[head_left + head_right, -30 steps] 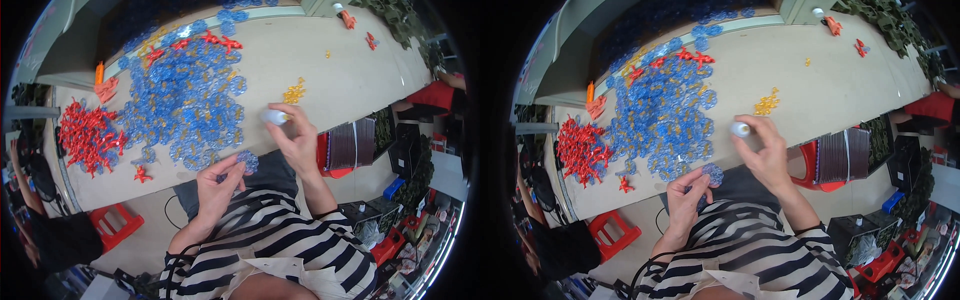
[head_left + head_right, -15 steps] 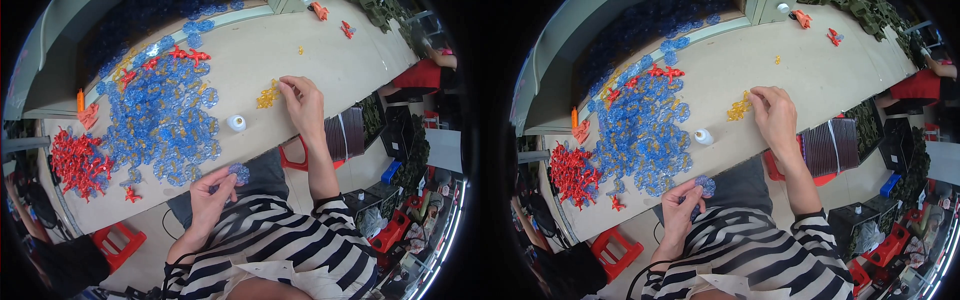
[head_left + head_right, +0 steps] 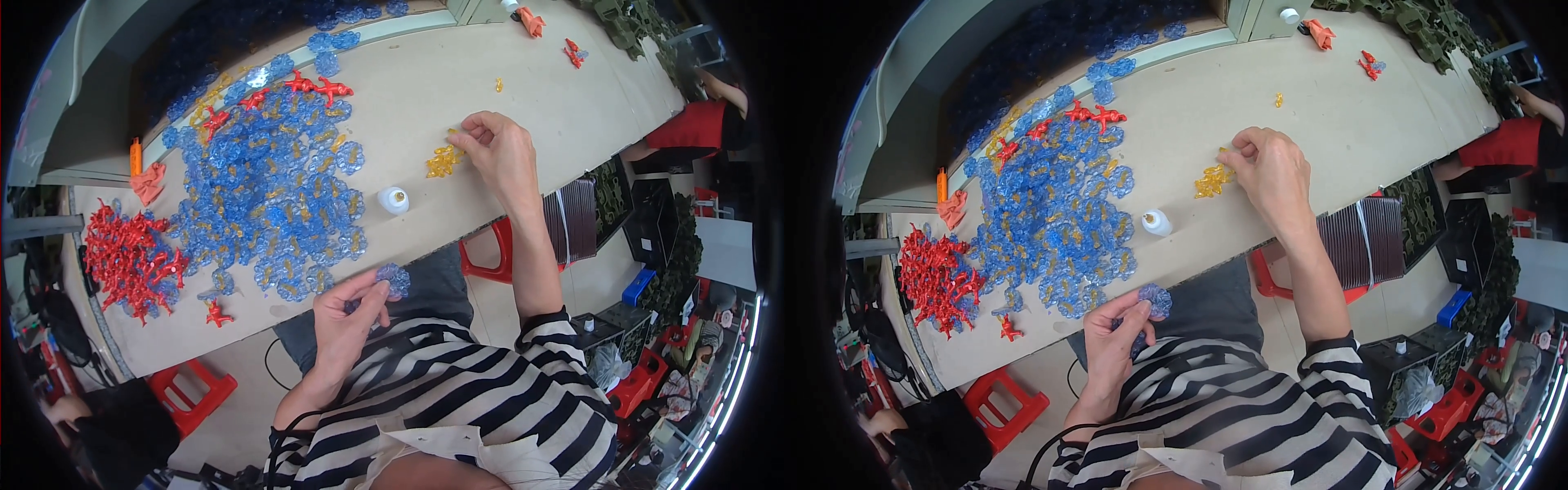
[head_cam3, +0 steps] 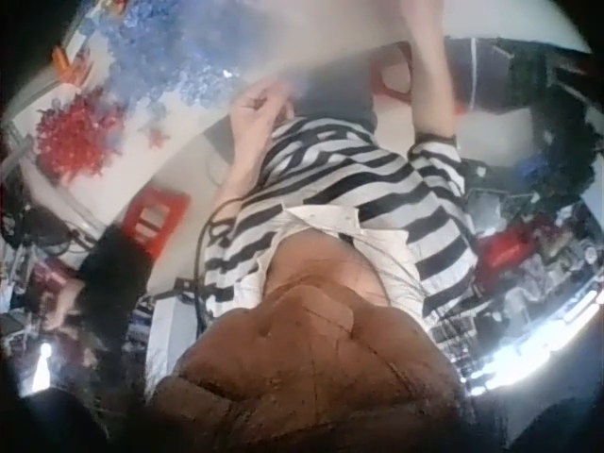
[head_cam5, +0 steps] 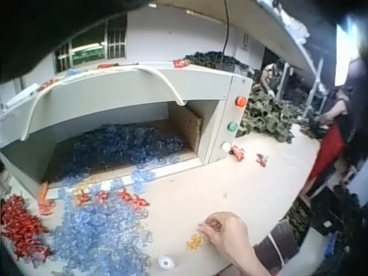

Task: The person applies glue onto plastic base pieces using a glue bottle and attaches small plastic components to them by hand, occasionally retrieving more base pieces from an upper compartment.

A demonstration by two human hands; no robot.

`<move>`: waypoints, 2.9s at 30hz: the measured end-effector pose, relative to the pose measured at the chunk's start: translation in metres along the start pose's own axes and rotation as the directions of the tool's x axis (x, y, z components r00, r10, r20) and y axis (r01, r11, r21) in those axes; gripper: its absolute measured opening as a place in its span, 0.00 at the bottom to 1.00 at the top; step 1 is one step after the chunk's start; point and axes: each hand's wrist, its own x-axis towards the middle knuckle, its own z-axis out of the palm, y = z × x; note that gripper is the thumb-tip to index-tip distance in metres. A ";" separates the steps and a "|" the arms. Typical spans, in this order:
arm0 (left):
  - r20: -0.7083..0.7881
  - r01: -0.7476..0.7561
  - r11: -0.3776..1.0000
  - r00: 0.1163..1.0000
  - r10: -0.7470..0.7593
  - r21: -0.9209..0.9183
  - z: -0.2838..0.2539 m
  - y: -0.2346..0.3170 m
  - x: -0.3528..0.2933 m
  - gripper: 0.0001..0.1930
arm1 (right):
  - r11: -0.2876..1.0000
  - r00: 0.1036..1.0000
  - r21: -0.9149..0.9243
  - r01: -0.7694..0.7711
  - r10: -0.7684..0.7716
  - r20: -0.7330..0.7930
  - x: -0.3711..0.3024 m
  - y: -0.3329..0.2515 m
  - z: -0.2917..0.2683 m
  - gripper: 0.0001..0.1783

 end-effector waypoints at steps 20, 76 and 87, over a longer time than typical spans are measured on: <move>-0.043 -0.059 0.998 0.997 0.058 -0.027 -0.001 -0.001 0.002 0.13 | 0.849 0.930 0.463 0.255 -0.346 0.123 -0.119 -0.049 0.004 0.12; 0.006 0.068 0.992 0.998 -0.068 -0.105 -0.006 -0.004 0.000 0.09 | 0.842 0.814 0.420 0.339 -0.487 0.318 -0.110 -0.046 0.007 0.11; 0.006 0.062 0.963 0.998 -0.062 -0.261 -0.007 -0.001 -0.001 0.11 | 0.857 0.886 0.508 0.082 -0.296 0.356 -0.109 -0.048 -0.004 0.16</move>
